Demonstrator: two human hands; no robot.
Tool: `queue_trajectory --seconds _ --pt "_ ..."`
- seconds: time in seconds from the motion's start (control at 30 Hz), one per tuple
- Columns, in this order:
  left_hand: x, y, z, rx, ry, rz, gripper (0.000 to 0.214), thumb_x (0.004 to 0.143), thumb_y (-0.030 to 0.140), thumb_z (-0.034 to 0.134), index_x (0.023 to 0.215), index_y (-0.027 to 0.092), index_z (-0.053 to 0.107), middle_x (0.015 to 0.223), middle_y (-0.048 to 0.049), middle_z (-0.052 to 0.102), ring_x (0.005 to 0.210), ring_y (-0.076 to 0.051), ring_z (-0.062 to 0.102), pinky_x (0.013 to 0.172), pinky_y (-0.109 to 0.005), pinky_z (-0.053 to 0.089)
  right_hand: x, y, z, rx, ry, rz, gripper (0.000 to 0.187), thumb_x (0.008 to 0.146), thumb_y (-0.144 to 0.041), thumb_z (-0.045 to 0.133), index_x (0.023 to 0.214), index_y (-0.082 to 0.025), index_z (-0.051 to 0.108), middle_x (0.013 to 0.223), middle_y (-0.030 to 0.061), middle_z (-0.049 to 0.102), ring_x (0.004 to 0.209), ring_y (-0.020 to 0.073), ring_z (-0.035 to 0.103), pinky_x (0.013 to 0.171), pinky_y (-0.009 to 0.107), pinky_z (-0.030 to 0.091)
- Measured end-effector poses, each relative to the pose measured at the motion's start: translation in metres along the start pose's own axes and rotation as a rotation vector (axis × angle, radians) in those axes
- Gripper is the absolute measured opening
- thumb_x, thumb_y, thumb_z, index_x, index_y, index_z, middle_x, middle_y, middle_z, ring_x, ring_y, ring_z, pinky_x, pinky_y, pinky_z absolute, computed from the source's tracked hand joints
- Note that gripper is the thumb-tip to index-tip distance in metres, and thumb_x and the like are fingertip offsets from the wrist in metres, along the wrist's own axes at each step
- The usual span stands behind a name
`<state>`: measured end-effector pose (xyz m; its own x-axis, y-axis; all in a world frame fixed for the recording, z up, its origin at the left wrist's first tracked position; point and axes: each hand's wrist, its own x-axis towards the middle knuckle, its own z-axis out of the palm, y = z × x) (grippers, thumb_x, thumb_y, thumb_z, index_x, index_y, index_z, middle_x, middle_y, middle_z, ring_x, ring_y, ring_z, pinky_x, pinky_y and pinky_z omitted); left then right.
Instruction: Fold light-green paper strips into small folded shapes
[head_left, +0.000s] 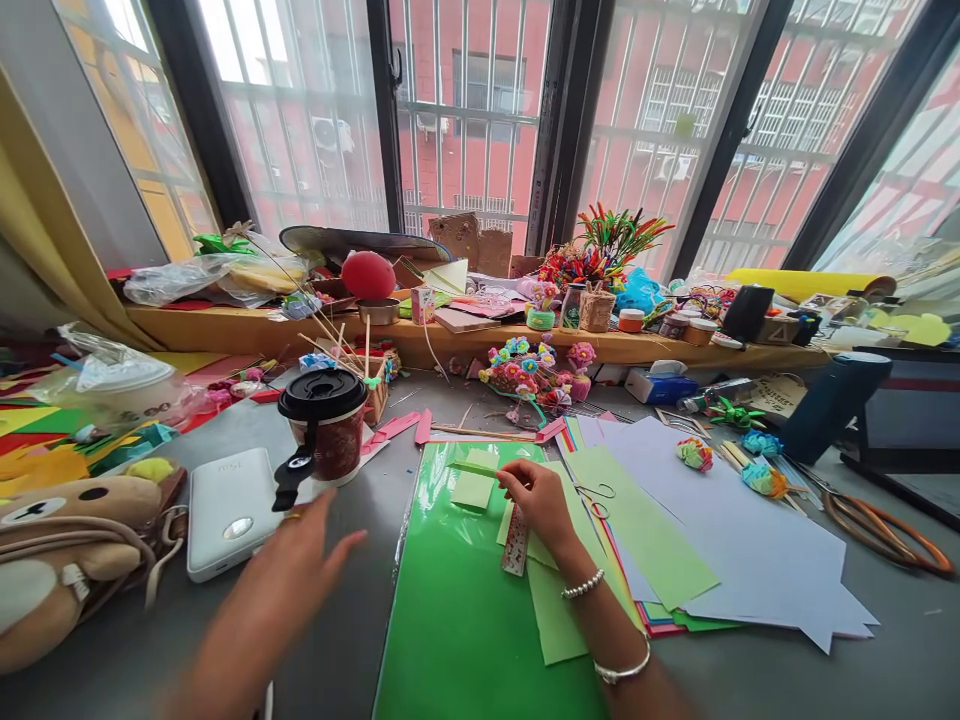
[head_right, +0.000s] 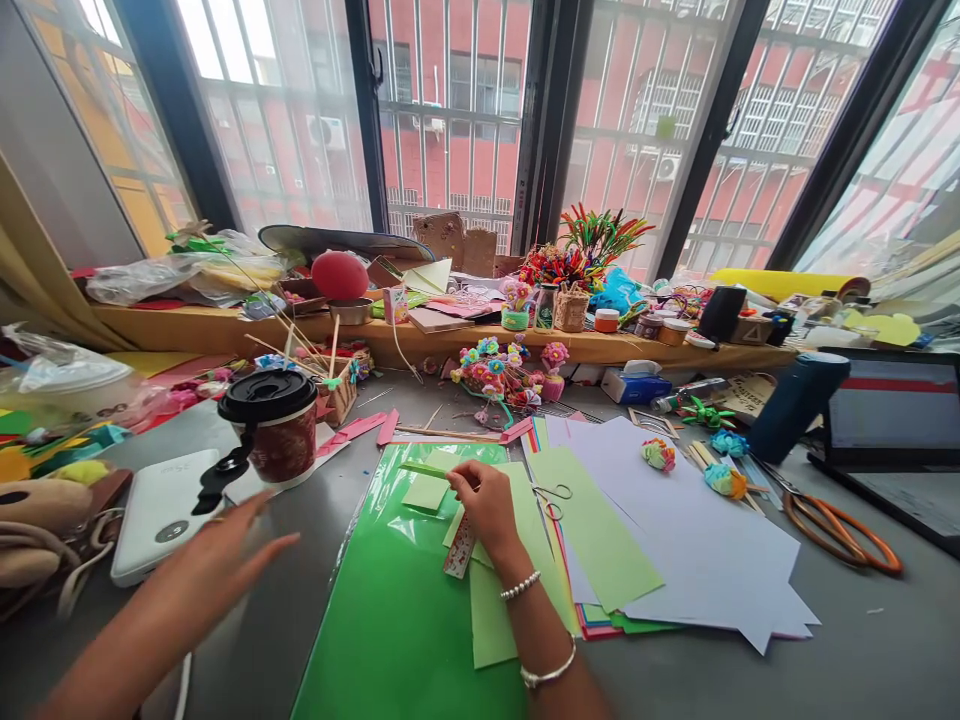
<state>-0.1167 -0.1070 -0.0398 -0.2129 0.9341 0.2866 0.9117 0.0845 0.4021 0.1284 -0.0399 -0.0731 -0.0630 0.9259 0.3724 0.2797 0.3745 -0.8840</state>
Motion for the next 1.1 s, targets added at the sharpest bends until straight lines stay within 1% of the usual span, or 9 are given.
queue_trajectory --seconds 0.07,0.1,0.2,0.3,0.43,0.83,0.97,1.03,1.1 --pt "-0.006 0.023 -0.003 0.059 -0.198 0.152 0.038 0.069 0.026 0.049 0.104 0.011 0.050 0.101 -0.0138 0.057 0.096 -0.026 0.051 0.082 -0.038 0.038 0.000 0.000 0.000 -0.036 -0.009 -0.028 0.015 0.071 -0.028 0.052 0.066 -0.015 0.060 0.059 0.0023 0.059 0.051 0.0120 0.053 0.051 0.022 0.042" --pt "-0.005 0.037 -0.001 0.065 -0.250 0.230 0.034 0.071 0.025 0.046 0.103 0.014 0.052 0.102 -0.0115 0.057 0.095 -0.024 0.051 0.081 -0.036 0.039 0.000 0.001 0.000 -0.059 -0.016 -0.049 0.015 0.071 -0.028 0.053 0.067 -0.016 0.061 0.060 0.0024 0.060 0.052 0.0121 0.053 0.052 0.022 0.042" --pt "0.008 0.075 0.013 0.042 -0.229 0.439 0.032 0.074 0.022 0.045 0.106 0.020 0.051 0.107 -0.0073 0.055 0.096 -0.020 0.051 0.080 -0.030 0.040 0.000 0.001 0.000 -0.141 -0.047 -0.122 0.014 0.071 -0.028 0.055 0.067 -0.017 0.063 0.063 0.0024 0.061 0.056 0.0128 0.053 0.054 0.022 0.041" --pt "0.024 0.093 0.032 0.078 -0.207 0.562 0.027 0.073 0.018 0.048 0.098 0.021 0.056 0.097 -0.0063 0.059 0.087 -0.019 0.055 0.072 -0.028 0.042 -0.001 0.001 0.001 -0.199 -0.081 -0.169 0.015 0.071 -0.029 0.055 0.068 -0.018 0.065 0.062 0.0020 0.060 0.057 0.0127 0.052 0.054 0.022 0.040" --pt "0.033 0.092 0.044 0.120 -0.250 0.610 0.021 0.077 0.019 0.041 0.080 0.020 0.062 0.079 -0.0040 0.062 0.074 -0.018 0.057 0.060 -0.025 0.040 0.000 0.000 0.001 -0.232 -0.097 -0.186 0.019 0.074 -0.030 0.051 0.069 -0.019 0.066 0.062 0.0025 0.061 0.057 0.0124 0.051 0.053 0.023 0.039" --pt "0.031 0.084 0.036 0.046 -0.222 0.582 0.025 0.075 0.019 0.039 0.074 0.021 0.063 0.077 -0.0026 0.064 0.070 -0.017 0.057 0.056 -0.023 0.034 0.001 -0.002 0.000 -0.159 -0.119 -0.195 0.019 0.071 -0.034 0.053 0.066 -0.021 0.067 0.061 0.0022 0.059 0.058 0.0137 0.052 0.053 0.024 0.040" --pt "0.036 0.070 0.032 0.053 -0.208 0.484 0.023 0.073 0.019 0.041 0.072 0.021 0.064 0.077 -0.0027 0.064 0.069 -0.017 0.056 0.056 -0.024 0.034 0.003 0.002 -0.006 -0.064 0.014 -0.121 0.019 0.072 -0.033 0.053 0.066 -0.017 0.063 0.064 0.0028 0.058 0.053 0.0124 0.053 0.051 0.024 0.041" --pt "0.039 0.061 0.030 -0.026 -0.172 0.422 0.022 0.072 0.025 0.042 0.074 0.021 0.064 0.077 -0.0028 0.064 0.069 -0.017 0.056 0.059 -0.024 0.036 0.005 0.003 -0.008 0.016 0.077 -0.063 0.020 0.072 -0.032 0.051 0.068 -0.016 0.062 0.066 0.0032 0.057 0.050 0.0115 0.052 0.049 0.023 0.042" --pt "0.041 0.055 0.029 -0.156 -0.200 0.392 0.023 0.072 0.030 0.044 0.075 0.020 0.065 0.077 -0.0026 0.065 0.070 -0.017 0.055 0.062 -0.024 0.038 0.005 0.003 -0.007 0.077 0.065 -0.036 0.021 0.072 -0.033 0.051 0.068 -0.015 0.061 0.065 0.0030 0.057 0.049 0.0111 0.052 0.049 0.023 0.042"
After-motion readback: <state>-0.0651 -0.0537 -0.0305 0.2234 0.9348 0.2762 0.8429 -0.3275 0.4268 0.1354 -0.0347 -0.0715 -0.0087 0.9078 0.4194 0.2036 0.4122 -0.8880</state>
